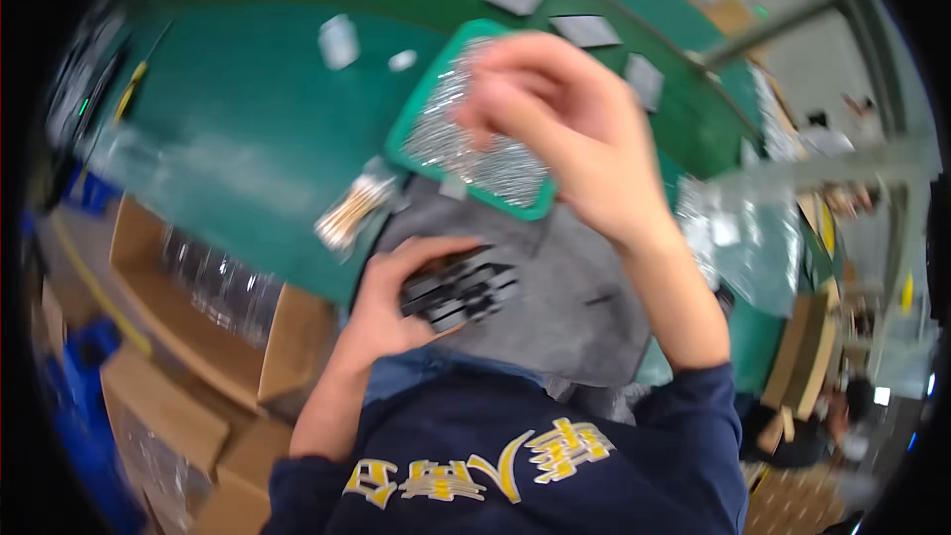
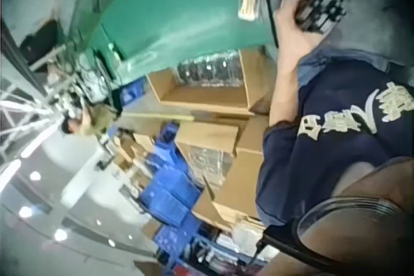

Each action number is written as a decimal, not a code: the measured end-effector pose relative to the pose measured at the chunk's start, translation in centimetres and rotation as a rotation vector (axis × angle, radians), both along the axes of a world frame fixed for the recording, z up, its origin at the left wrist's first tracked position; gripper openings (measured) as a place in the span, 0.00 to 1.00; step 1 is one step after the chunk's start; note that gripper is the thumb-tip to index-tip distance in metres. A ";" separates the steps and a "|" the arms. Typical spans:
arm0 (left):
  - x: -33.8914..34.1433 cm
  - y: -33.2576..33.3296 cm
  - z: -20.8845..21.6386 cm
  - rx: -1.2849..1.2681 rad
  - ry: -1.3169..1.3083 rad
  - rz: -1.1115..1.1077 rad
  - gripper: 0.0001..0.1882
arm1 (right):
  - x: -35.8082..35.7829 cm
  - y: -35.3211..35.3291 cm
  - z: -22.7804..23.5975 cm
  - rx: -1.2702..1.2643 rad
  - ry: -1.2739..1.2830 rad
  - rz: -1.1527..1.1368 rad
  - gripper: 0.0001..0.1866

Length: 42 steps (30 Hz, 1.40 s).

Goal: The person secures screws into plastic components using a screwdriver and sets them on the conveyor belt. The person then takes plastic components from a box and applies liquid to them using a cotton swab.

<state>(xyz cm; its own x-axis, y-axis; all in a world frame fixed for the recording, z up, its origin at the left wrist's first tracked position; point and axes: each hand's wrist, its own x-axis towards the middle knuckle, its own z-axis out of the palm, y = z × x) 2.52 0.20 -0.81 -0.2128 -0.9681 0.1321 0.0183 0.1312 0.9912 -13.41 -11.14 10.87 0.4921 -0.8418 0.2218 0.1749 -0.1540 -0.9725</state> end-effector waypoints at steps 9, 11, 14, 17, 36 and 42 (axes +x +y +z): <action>0.4 1.0 -0.8 0.004 0.113 0.087 0.35 | -1.5 4.9 -2.5 0.114 -0.048 0.128 0.08; 0.4 0.9 -0.8 -0.007 0.105 0.085 0.34 | -1.8 5.0 -2.7 0.128 -0.085 0.144 0.09; 0.4 0.7 -0.8 -0.031 0.110 0.074 0.35 | -2.1 5.2 -2.9 0.069 -0.049 0.150 0.09; 0.4 0.7 -0.2 -0.061 0.063 0.092 0.35 | -1.8 5.1 -3.5 0.079 -0.102 0.062 0.09; -1.5 0.8 0.0 -0.255 0.074 0.384 0.31 | 0.9 6.5 -6.7 0.244 -0.533 -0.127 0.11; -0.7 0.3 -0.3 -0.279 0.094 0.249 0.30 | -1.2 5.7 -4.7 -0.002 -0.252 0.044 0.09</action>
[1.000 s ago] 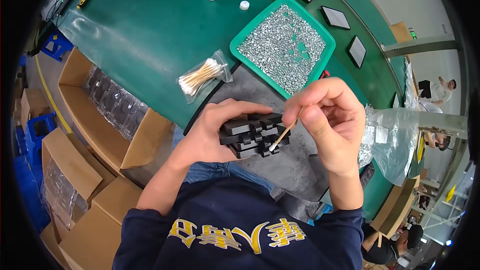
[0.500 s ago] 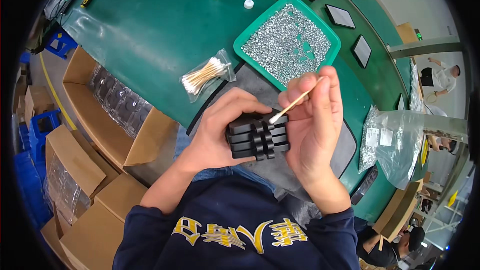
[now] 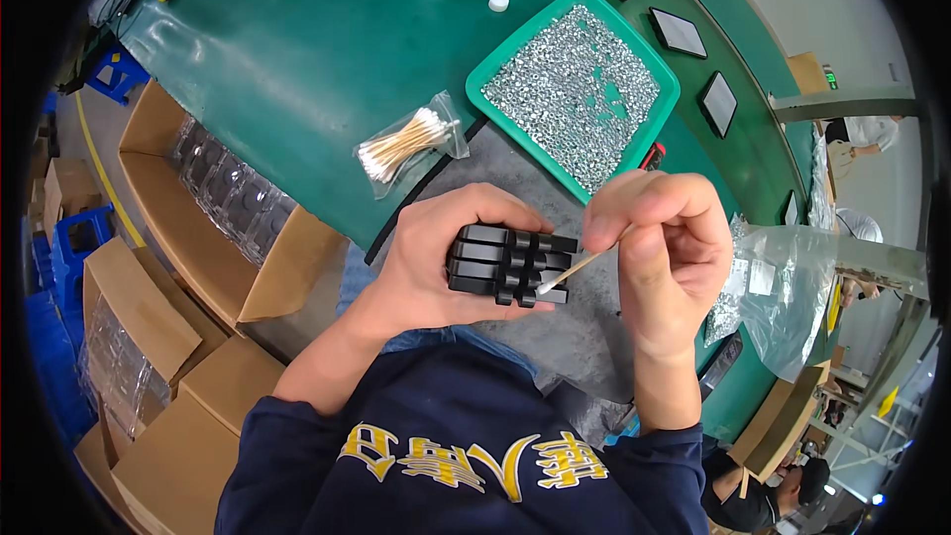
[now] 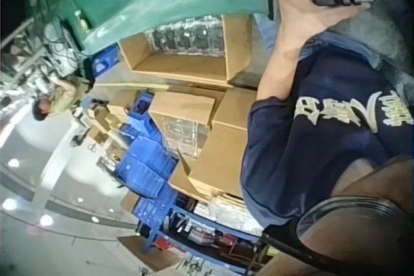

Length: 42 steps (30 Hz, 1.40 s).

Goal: The person secures screws into plastic components using a screwdriver and sets them on the conveyor belt. The person then takes plastic components from a box and applies liquid to them using a cotton swab.

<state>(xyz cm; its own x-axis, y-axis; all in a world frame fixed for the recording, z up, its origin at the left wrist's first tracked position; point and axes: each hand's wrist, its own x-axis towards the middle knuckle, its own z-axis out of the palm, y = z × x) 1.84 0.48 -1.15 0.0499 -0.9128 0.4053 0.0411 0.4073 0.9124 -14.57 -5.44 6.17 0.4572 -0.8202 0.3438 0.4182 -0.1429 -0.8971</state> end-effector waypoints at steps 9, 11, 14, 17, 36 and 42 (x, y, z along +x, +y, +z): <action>-0.3 -0.2 -0.2 -0.006 0.046 0.035 0.26 | 0.5 0.5 0.3 0.095 0.084 0.061 0.07; -0.3 -0.1 -0.1 -0.002 0.044 0.043 0.26 | 0.6 0.5 0.3 0.074 0.133 0.066 0.07; -0.3 -0.1 0.0 0.001 0.043 0.048 0.26 | 0.7 0.3 0.3 0.053 0.183 0.069 0.07; -0.2 0.0 -0.1 -0.010 0.006 0.057 0.26 | 0.8 0.2 0.0 -0.030 0.254 0.077 0.06; -0.1 0.1 -0.1 0.003 0.037 0.018 0.26 | 1.5 -0.9 0.4 0.084 0.208 0.025 0.08; 0.0 0.2 0.0 0.060 0.065 0.016 0.26 | 1.5 -1.1 0.1 -0.069 0.337 -0.008 0.08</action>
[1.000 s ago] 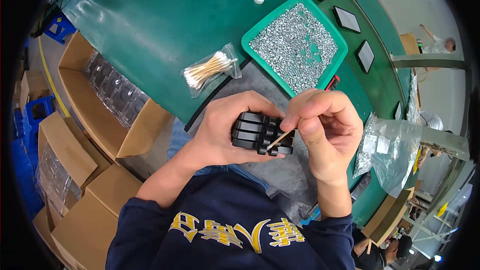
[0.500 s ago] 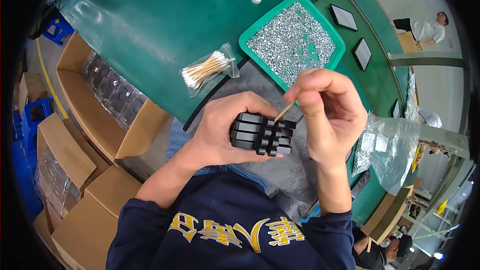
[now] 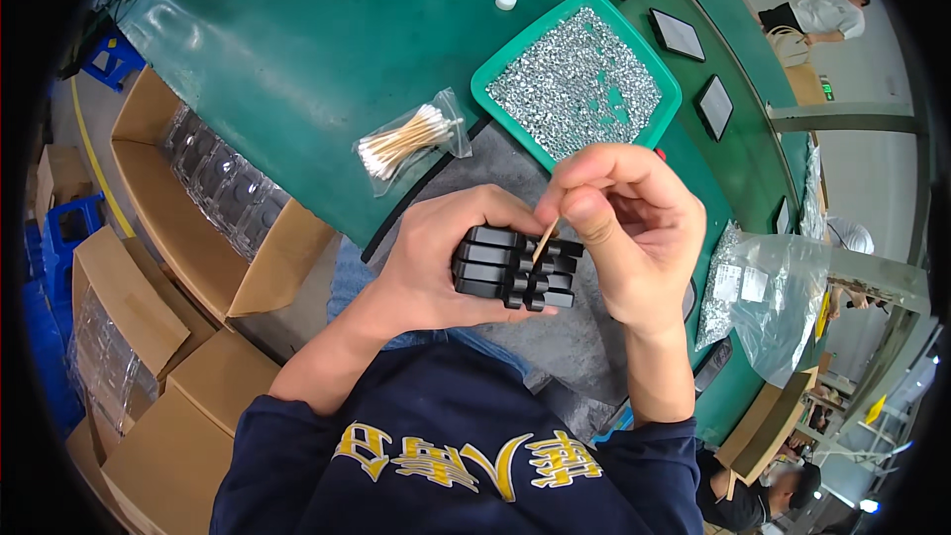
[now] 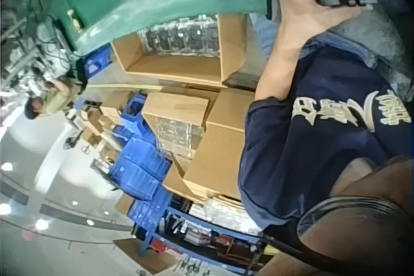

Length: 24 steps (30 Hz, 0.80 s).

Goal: The person secures screws into plastic components using a screwdriver and sets them on the conveyor belt. The person then takes plastic components from a box and applies liquid to them using a cotton swab.

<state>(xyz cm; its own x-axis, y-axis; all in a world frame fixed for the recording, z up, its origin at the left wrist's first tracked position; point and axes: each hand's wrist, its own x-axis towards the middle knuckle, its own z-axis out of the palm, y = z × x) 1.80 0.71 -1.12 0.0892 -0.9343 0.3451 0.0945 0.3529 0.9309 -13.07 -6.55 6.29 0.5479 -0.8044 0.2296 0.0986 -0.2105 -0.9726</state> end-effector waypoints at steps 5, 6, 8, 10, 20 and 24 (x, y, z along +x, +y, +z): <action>-0.1 -0.4 -0.7 -0.071 -0.037 -0.021 0.29 | 0.2 -0.9 0.1 -0.137 -0.025 -0.138 0.08; -0.1 -0.4 -0.7 -0.098 -0.054 -0.026 0.31 | 0.2 -1.0 0.1 -0.159 -0.043 -0.179 0.08; -0.1 -0.4 -0.7 -0.089 -0.051 -0.028 0.31 | -0.1 -1.2 0.3 -0.107 -0.076 -0.154 0.07; -0.2 -0.3 -0.6 -0.069 -0.043 -0.032 0.31 | -0.5 -1.4 0.4 0.000 -0.139 -0.107 0.07; 0.1 0.2 -0.3 -0.025 -0.030 -0.001 0.29 | -0.1 0.2 0.3 0.048 0.091 -0.060 0.08; -0.5 0.2 -0.9 -0.039 0.040 -0.042 0.30 | -0.1 -0.9 0.7 -0.085 0.061 -0.146 0.07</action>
